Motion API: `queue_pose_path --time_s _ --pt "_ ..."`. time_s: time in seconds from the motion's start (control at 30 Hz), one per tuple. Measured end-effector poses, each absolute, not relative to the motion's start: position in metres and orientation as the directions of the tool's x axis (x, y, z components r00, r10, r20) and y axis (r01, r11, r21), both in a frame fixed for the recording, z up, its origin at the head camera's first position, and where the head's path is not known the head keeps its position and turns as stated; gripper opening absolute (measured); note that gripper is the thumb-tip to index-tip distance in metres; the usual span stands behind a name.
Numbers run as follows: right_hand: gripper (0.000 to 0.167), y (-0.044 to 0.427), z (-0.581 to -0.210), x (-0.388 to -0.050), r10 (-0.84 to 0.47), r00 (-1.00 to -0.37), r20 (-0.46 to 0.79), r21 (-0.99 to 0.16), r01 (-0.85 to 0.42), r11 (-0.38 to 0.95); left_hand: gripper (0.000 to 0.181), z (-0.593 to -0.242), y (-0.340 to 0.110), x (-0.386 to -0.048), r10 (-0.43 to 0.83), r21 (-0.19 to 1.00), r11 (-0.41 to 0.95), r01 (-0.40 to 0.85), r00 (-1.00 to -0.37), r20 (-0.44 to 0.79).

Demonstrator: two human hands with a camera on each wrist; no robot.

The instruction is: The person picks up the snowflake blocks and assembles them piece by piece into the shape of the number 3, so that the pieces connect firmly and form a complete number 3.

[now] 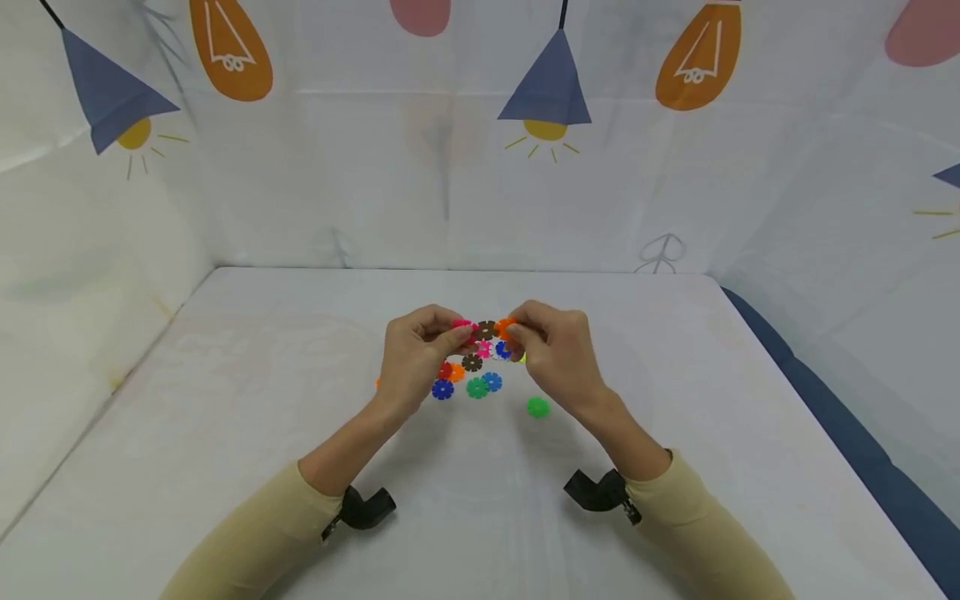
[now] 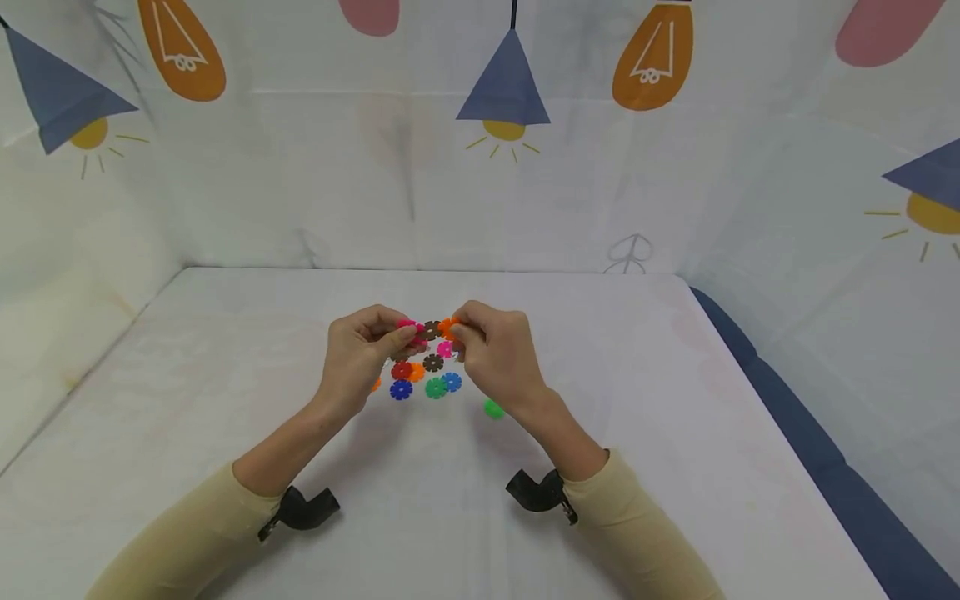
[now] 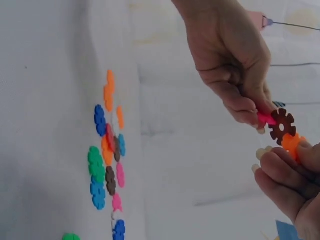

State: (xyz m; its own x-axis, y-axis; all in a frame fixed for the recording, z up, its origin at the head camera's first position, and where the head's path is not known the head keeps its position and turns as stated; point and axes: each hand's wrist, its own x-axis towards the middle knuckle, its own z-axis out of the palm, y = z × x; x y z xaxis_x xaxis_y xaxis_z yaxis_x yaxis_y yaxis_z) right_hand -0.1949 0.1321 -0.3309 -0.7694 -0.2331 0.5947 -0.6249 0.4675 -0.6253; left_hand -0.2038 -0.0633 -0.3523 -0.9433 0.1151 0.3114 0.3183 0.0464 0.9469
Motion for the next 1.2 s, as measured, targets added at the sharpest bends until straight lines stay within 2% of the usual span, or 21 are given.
queue_pose_path --time_s 0.27,0.53,0.8,1.03,1.2 --pt "0.009 0.124 -0.338 -0.189 -0.153 -0.720 0.677 -0.599 -0.660 0.454 0.008 -0.354 -0.060 -0.201 0.061 0.924 0.039 0.380 -0.924 0.377" --pt "0.009 0.119 -0.345 -0.189 -0.132 -0.709 0.693 -0.597 -0.667 0.446 0.008 -0.358 -0.060 -0.200 0.040 0.925 0.051 0.376 -0.926 0.374" --pt "0.010 0.118 -0.351 -0.186 -0.116 -0.729 0.674 -0.611 -0.639 0.466 0.007 -0.364 -0.058 -0.200 0.043 0.928 0.062 0.367 -0.930 0.365" --pt "0.012 0.117 -0.352 -0.188 -0.133 -0.737 0.663 -0.630 -0.644 0.434 0.007 -0.365 -0.059 -0.202 0.048 0.923 0.087 0.374 -0.927 0.371" --pt "0.010 0.123 -0.343 -0.195 -0.153 -0.806 0.572 -0.697 -0.576 0.426 0.010 -0.360 -0.061 -0.207 0.089 0.923 0.092 0.373 -0.926 0.366"
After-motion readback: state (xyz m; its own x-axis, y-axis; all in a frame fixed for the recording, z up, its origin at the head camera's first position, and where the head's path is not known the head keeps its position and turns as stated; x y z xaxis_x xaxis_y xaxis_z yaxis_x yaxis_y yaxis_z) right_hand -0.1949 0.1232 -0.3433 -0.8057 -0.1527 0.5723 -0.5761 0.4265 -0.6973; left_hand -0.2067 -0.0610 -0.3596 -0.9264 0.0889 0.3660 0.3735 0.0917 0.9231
